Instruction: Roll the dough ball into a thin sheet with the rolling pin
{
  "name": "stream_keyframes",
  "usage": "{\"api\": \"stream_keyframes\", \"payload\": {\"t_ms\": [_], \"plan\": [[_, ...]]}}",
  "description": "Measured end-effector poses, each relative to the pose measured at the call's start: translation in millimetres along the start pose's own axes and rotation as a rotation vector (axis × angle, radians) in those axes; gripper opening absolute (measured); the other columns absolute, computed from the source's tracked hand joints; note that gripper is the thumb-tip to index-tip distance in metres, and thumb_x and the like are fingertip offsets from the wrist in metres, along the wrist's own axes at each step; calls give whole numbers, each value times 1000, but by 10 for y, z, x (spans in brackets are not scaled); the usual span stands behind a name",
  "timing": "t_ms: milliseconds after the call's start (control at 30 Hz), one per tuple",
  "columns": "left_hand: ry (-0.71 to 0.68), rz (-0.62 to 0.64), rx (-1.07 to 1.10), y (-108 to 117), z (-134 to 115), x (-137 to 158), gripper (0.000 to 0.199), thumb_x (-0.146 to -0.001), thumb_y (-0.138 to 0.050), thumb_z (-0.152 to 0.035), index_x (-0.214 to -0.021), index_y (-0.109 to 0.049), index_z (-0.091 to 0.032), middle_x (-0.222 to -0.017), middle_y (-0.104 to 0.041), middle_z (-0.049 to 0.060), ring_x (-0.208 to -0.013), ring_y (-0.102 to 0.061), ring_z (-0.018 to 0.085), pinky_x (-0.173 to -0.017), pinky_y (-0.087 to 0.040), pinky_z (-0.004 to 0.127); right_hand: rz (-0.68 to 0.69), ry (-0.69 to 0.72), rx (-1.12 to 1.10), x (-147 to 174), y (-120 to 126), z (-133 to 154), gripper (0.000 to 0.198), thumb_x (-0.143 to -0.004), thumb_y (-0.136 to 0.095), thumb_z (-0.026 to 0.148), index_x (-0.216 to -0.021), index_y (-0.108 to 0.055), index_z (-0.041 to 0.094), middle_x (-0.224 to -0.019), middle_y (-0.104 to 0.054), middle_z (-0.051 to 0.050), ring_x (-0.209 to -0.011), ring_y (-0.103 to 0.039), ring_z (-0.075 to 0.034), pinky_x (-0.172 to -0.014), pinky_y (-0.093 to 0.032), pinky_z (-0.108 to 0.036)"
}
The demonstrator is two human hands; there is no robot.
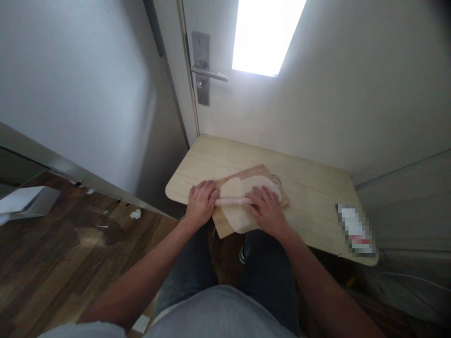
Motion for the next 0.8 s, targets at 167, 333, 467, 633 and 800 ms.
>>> {"api": "stream_keyframes", "payload": {"t_ms": [167,333,467,633,800], "plan": [[41,33,-73,-14,53,-44,39,-103,-38,-34,-136,-58,-24,-148,-56,8,-140,-45,28,-118,-27,55,-13,-94,68,-137,-36,30,50,-101,-40,51,-144,-52,28,-159,-41,-8,-149,-25,-36,-119,-17,-60],[111,-4,-71,3,117,-183,36,-100,-42,-29,-130,-62,-26,-144,-59,8,-137,-48,28,-118,-28,56,-51,-117,86,-473,6,42,53,-102,-37,54,-142,-54,24,-154,-45,-13,-145,-29,-37,-117,-19,-59],[141,-36,-83,11,242,-355,37,-98,-44,-26,-129,-64,-26,-141,-62,8,-134,-51,28,-116,-30,56,-87,-99,115,-753,18,39,50,-103,-35,52,-135,-59,22,-147,-51,-12,-139,-35,-34,-115,-23,-53],[131,6,-126,1,276,-488,34,-98,-45,-31,-124,-66,-23,-135,-65,9,-129,-54,29,-114,-34,55,-113,-92,109,-869,-3,28,47,-103,-39,50,-132,-61,22,-141,-56,-12,-132,-40,-33,-112,-27,-51],[79,44,-171,13,59,-199,34,-102,-40,-34,-124,-64,-23,-135,-65,9,-128,-55,28,-114,-34,54,-144,-60,105,-437,5,75,48,-102,-39,50,-138,-59,23,-147,-54,-13,-139,-37,-37,-113,-25,-59]]}}
Point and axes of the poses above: each hand's wrist, its own x-axis away from the middle knuckle, its own y-axis out of the back of the hand, z = x × y, the point moved 9 cm from there along -x, towards the middle knuckle
